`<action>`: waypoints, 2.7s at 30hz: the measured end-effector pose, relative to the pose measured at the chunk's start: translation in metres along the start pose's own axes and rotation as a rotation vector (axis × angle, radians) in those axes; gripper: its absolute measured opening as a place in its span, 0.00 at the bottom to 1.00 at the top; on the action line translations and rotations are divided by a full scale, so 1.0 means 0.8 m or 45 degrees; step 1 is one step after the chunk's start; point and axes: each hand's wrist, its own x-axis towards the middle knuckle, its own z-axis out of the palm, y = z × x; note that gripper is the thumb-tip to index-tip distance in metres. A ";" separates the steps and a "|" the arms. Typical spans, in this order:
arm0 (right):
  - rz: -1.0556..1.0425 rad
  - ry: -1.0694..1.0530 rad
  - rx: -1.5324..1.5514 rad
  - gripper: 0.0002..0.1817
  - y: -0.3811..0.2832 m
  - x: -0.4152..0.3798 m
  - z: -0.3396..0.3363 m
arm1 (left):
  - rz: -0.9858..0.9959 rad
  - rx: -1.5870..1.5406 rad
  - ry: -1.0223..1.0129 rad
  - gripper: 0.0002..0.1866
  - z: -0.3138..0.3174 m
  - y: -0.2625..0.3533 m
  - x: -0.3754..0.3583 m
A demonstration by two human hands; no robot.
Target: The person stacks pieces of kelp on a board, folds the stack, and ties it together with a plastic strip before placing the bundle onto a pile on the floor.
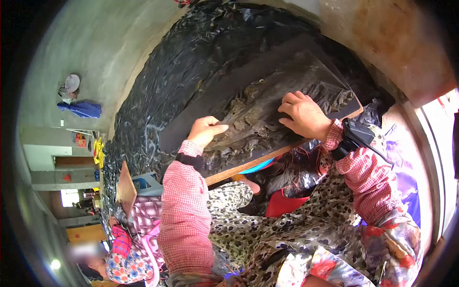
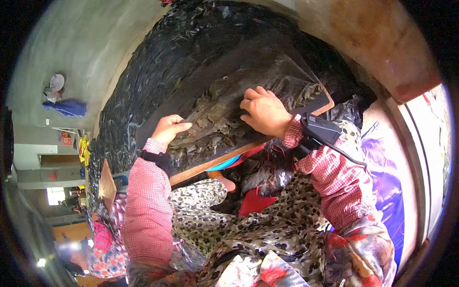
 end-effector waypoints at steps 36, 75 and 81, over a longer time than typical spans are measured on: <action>0.023 -0.031 0.023 0.14 -0.003 0.000 -0.004 | -0.028 0.033 -0.168 0.17 -0.075 -0.035 -0.047; -0.246 0.128 -0.074 0.09 -0.025 -0.008 0.002 | 0.194 1.009 0.570 0.28 -0.040 -0.106 -0.078; -0.372 0.335 0.008 0.06 0.009 -0.002 -0.064 | 0.720 0.733 0.301 0.22 0.066 0.022 -0.086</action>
